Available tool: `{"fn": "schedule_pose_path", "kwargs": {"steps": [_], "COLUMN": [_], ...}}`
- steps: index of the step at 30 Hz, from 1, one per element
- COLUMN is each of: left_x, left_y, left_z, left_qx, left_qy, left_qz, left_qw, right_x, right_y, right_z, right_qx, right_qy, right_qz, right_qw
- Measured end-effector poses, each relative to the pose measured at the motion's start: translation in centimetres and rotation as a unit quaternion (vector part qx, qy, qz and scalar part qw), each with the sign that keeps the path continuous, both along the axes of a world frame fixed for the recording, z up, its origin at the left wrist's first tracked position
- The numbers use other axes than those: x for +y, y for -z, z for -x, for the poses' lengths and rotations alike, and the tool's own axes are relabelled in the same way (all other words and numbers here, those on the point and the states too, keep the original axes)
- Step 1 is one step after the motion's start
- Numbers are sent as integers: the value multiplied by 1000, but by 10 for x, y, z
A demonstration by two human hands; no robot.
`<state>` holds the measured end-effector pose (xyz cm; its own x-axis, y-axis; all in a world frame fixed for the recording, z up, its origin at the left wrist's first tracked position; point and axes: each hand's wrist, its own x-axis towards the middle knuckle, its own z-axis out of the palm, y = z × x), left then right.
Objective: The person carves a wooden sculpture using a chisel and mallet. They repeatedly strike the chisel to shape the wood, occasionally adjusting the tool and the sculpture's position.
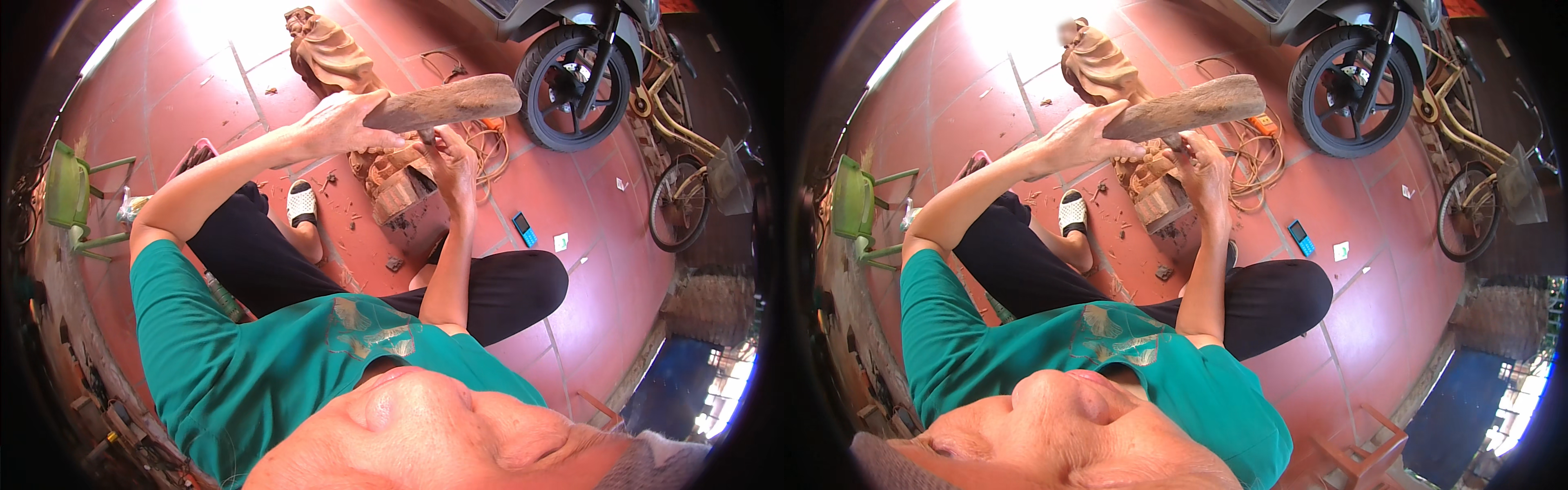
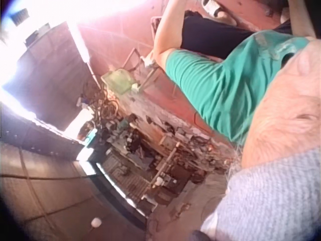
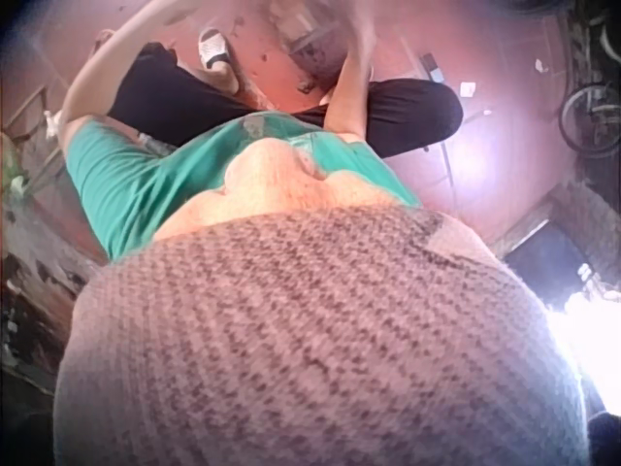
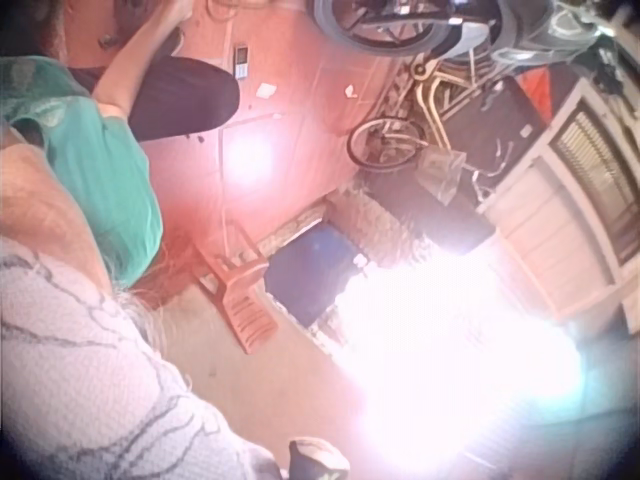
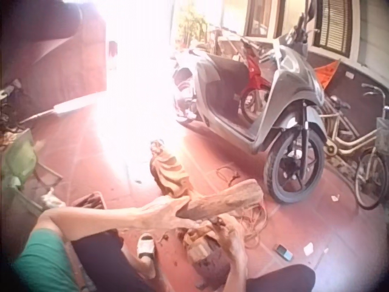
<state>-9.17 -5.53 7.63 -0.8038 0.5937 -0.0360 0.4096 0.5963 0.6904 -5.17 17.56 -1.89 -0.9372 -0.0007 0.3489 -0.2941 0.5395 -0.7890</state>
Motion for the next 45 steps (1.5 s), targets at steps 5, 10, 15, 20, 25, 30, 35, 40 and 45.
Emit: {"fn": "schedule_pose_path", "kwargs": {"steps": [5,10,15,20,25,30,35,40,45], "left_x": [1,7,8,13,15,22,30,34,45], "left_y": [15,6,8,10,15,10,7,10,5], "left_z": [3,-3,-3,-1,3,5,11,22,37], "left_qx": [50,48,61,88,103,105,115,108,59], "left_qy": [15,24,32,46,48,37,35,57,68], "left_qz": [-22,9,-5,-11,-20,-9,-5,-49,-24], "left_qw": [998,999,998,995,993,994,993,991,996], "right_x": [1,5,3,4,5,6,8,14,22], "right_y": [-1,0,-1,-2,-6,-3,-1,2,-8], "right_z": [-3,-6,-7,-8,-9,-8,-6,-2,5], "right_qx": [5,33,66,67,30,31,51,34,28], "right_qy": [8,20,20,21,23,22,10,13,17], "right_qz": [8,-25,-32,-24,-41,-4,53,87,74], "right_qw": [1000,999,997,997,998,999,997,996,997]}}
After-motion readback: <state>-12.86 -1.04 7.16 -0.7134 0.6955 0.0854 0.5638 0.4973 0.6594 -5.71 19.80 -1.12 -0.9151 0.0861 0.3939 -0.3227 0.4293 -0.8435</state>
